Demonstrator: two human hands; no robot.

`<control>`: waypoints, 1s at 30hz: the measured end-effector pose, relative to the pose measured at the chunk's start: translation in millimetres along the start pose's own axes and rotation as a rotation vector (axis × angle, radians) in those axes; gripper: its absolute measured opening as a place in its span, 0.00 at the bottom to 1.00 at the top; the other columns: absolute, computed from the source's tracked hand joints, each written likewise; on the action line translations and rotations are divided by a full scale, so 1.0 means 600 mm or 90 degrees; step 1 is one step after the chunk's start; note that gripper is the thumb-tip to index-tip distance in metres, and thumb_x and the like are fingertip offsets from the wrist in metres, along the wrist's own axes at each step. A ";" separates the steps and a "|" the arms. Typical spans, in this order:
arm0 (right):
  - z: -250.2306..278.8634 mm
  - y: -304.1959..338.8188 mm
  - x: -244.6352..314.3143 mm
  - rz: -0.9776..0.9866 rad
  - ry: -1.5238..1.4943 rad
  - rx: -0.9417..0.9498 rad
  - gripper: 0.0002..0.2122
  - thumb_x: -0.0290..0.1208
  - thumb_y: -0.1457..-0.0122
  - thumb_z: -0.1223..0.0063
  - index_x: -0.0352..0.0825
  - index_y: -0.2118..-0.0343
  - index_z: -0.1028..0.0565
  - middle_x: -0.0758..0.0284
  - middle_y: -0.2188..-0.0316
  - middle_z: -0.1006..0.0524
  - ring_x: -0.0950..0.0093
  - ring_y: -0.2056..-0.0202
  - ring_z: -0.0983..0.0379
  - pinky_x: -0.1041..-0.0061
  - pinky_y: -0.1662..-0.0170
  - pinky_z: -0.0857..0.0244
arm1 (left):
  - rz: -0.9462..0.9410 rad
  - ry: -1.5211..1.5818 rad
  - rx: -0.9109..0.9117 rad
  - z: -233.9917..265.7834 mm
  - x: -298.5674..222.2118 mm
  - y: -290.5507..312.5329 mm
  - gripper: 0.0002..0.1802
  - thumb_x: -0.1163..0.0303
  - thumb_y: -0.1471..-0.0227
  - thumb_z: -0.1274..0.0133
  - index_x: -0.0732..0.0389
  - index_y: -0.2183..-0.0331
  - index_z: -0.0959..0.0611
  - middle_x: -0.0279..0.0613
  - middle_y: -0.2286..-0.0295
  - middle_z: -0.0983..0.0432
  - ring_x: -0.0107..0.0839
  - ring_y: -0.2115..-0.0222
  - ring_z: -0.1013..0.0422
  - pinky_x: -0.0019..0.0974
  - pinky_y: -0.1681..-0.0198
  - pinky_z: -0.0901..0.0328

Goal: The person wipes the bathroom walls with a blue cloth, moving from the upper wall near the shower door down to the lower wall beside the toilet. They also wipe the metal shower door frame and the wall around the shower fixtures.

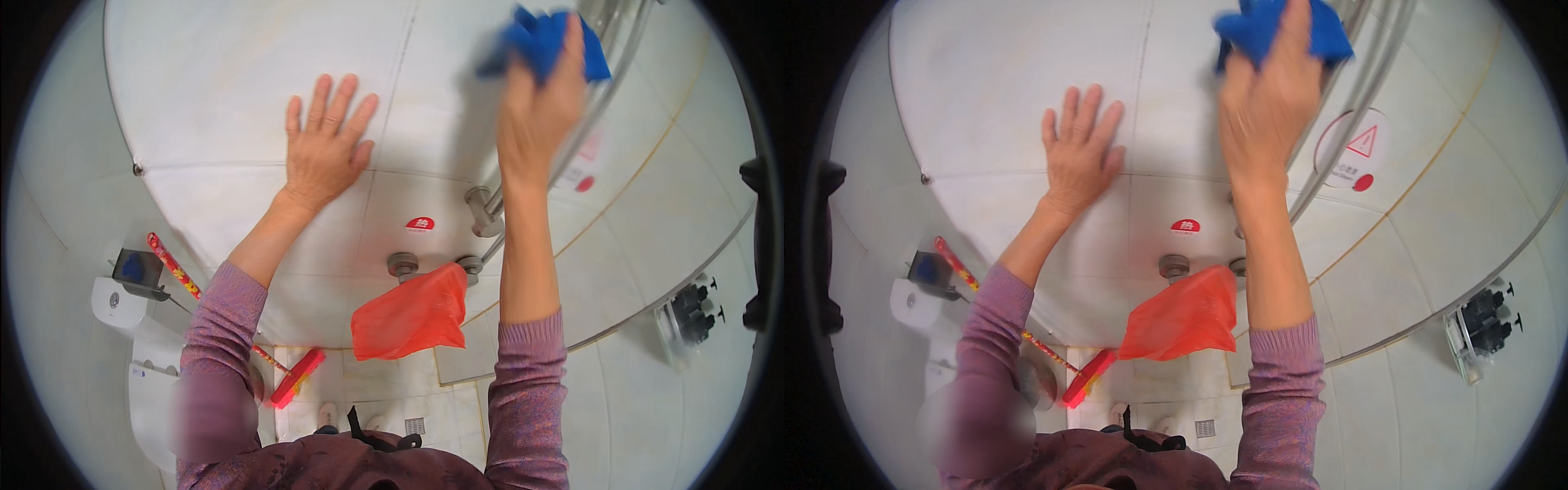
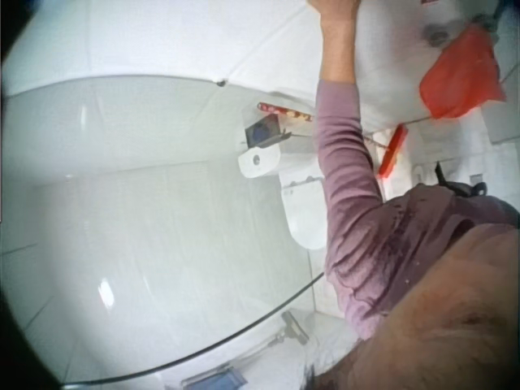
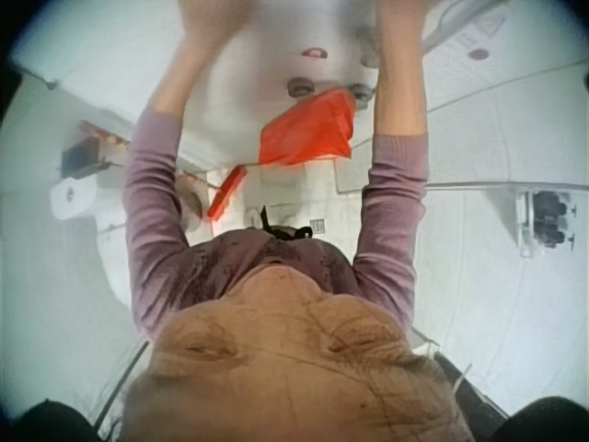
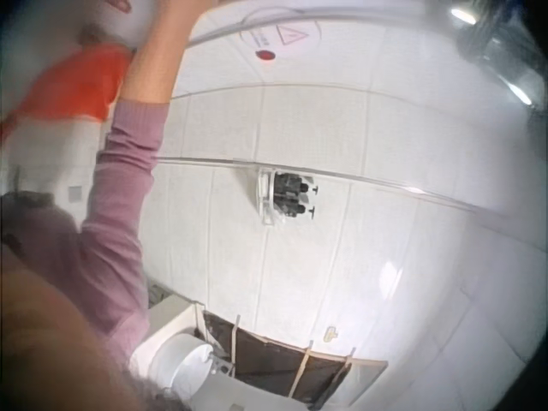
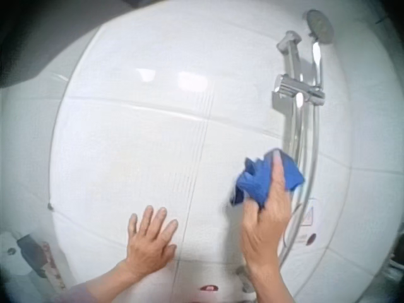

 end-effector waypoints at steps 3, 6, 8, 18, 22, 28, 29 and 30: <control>-0.105 0.028 0.025 0.115 0.207 0.076 0.24 0.23 0.55 0.55 0.29 0.50 0.37 0.51 0.62 0.31 0.53 0.61 0.36 0.59 0.51 0.47 | 0.032 -0.024 0.006 0.019 0.048 0.033 0.32 0.70 0.63 0.48 0.51 0.51 0.32 0.40 0.45 0.48 0.42 0.43 0.55 0.53 0.46 0.58; -0.145 0.158 0.075 0.118 0.091 0.186 0.24 0.24 0.56 0.53 0.32 0.51 0.36 0.53 0.63 0.31 0.54 0.57 0.37 0.51 0.48 0.52 | 0.079 -0.021 0.058 0.026 0.068 0.086 0.34 0.70 0.64 0.47 0.52 0.49 0.33 0.40 0.44 0.49 0.43 0.43 0.55 0.53 0.46 0.59; -0.137 0.263 0.127 0.128 0.036 0.341 0.21 0.23 0.53 0.56 0.34 0.52 0.33 0.53 0.57 0.33 0.53 0.51 0.40 0.48 0.47 0.55 | 0.134 -0.024 0.119 0.026 0.067 0.126 0.35 0.68 0.64 0.46 0.51 0.49 0.34 0.40 0.44 0.50 0.44 0.43 0.55 0.53 0.46 0.58; -0.147 0.231 0.136 0.232 -0.035 0.308 0.21 0.19 0.57 0.56 0.34 0.55 0.30 0.55 0.66 0.30 0.58 0.50 0.39 0.54 0.49 0.48 | 0.321 0.225 0.013 0.130 0.076 0.228 0.26 0.80 0.64 0.50 0.65 0.56 0.30 0.52 0.50 0.42 0.47 0.52 0.41 0.40 0.54 0.44; -0.185 0.087 0.117 0.104 -0.048 0.124 0.23 0.19 0.55 0.57 0.32 0.51 0.34 0.53 0.64 0.29 0.58 0.59 0.35 0.57 0.49 0.48 | 0.408 0.165 -0.053 0.149 0.138 0.229 0.24 0.80 0.63 0.50 0.64 0.58 0.29 0.50 0.55 0.38 0.44 0.55 0.39 0.40 0.55 0.43; -0.280 0.187 0.241 0.315 -0.009 0.268 0.21 0.25 0.58 0.53 0.34 0.55 0.31 0.55 0.70 0.29 0.58 0.62 0.35 0.54 0.47 0.52 | 0.547 0.154 -0.017 0.136 0.175 0.298 0.16 0.80 0.63 0.50 0.62 0.65 0.27 0.44 0.69 0.31 0.40 0.65 0.35 0.39 0.62 0.41; -0.289 0.228 0.275 0.331 -0.044 0.362 0.19 0.26 0.58 0.52 0.34 0.58 0.28 0.55 0.70 0.29 0.58 0.58 0.35 0.54 0.46 0.52 | 0.544 0.161 -0.007 0.132 0.169 0.311 0.15 0.79 0.62 0.50 0.62 0.66 0.27 0.43 0.70 0.31 0.40 0.66 0.35 0.39 0.63 0.41; -0.295 0.255 0.305 0.368 -0.116 0.383 0.15 0.26 0.58 0.52 0.34 0.63 0.27 0.55 0.68 0.29 0.59 0.53 0.38 0.54 0.46 0.52 | 0.551 0.176 0.011 0.127 0.166 0.322 0.13 0.79 0.62 0.50 0.62 0.67 0.27 0.42 0.71 0.30 0.40 0.67 0.34 0.39 0.64 0.41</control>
Point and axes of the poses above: each hand's wrist, its own y-axis away from the middle knuckle, its own z-axis out of the back of the hand, x = y × z, the point moved 3 cm from there along -y, towards the middle knuckle
